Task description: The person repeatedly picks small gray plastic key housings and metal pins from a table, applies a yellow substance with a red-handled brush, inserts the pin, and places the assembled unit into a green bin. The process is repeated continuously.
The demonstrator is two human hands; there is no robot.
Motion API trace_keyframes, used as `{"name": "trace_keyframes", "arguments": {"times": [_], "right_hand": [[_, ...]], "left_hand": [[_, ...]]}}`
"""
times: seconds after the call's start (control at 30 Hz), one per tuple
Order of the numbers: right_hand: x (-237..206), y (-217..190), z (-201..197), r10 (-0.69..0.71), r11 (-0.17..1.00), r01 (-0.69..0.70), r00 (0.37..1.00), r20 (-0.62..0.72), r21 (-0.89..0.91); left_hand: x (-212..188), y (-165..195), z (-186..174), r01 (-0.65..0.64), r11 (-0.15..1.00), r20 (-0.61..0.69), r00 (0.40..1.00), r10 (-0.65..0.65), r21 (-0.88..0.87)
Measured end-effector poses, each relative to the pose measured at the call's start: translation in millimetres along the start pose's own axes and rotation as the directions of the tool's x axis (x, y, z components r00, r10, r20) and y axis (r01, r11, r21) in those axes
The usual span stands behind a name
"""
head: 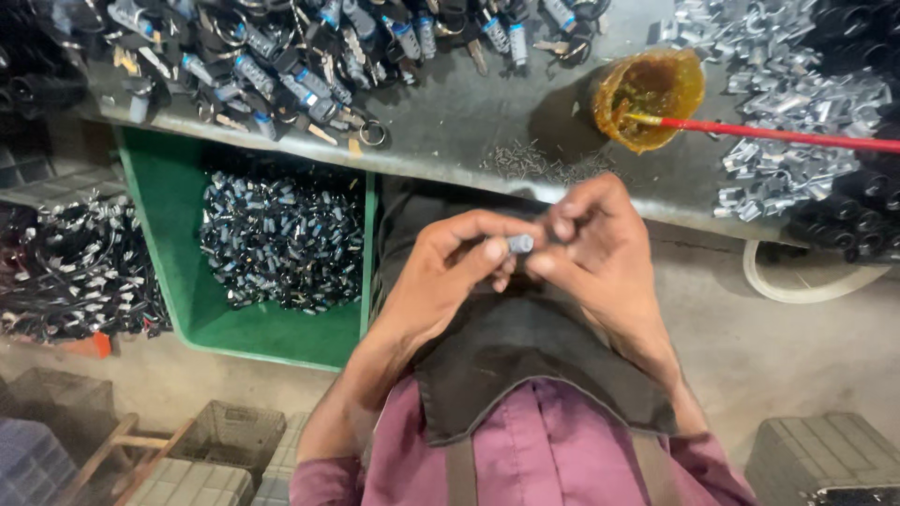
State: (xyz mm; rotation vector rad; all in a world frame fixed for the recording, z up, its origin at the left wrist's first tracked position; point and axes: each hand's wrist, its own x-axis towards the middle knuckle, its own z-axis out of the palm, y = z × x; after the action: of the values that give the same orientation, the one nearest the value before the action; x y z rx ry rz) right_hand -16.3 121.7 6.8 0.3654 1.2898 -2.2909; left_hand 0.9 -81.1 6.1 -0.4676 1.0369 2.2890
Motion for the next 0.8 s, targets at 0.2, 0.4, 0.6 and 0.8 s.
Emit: {"name": "trace_keyframes", "arguments": {"times": [0.2, 0.4, 0.6, 0.8], "right_hand": [[11, -34, -39, -0.475, 0.833, 0.301, 0.819, -0.321, -0.465], [13, -71, -36, -0.666, 0.483, 0.282, 0.733, -0.139, -0.829], [10, -71, -38, -0.700, 0.518, 0.348, 0.698, -0.153, -0.782], [-16, -54, -63, -0.666, 0.697, 0.449, 0.693, -0.274, -0.559]], "left_hand": [[8, 16, 5, -0.165, 0.981, -0.014, 0.986, 0.167, 0.105], [37, -3, 20, -0.225, 0.971, 0.005, 0.974, 0.226, 0.078], [77, -20, 19, -0.102, 0.957, -0.006, 0.994, 0.105, -0.273], [87, -32, 13, -0.024, 0.927, 0.035, 0.999, 0.040, -0.375]]}}
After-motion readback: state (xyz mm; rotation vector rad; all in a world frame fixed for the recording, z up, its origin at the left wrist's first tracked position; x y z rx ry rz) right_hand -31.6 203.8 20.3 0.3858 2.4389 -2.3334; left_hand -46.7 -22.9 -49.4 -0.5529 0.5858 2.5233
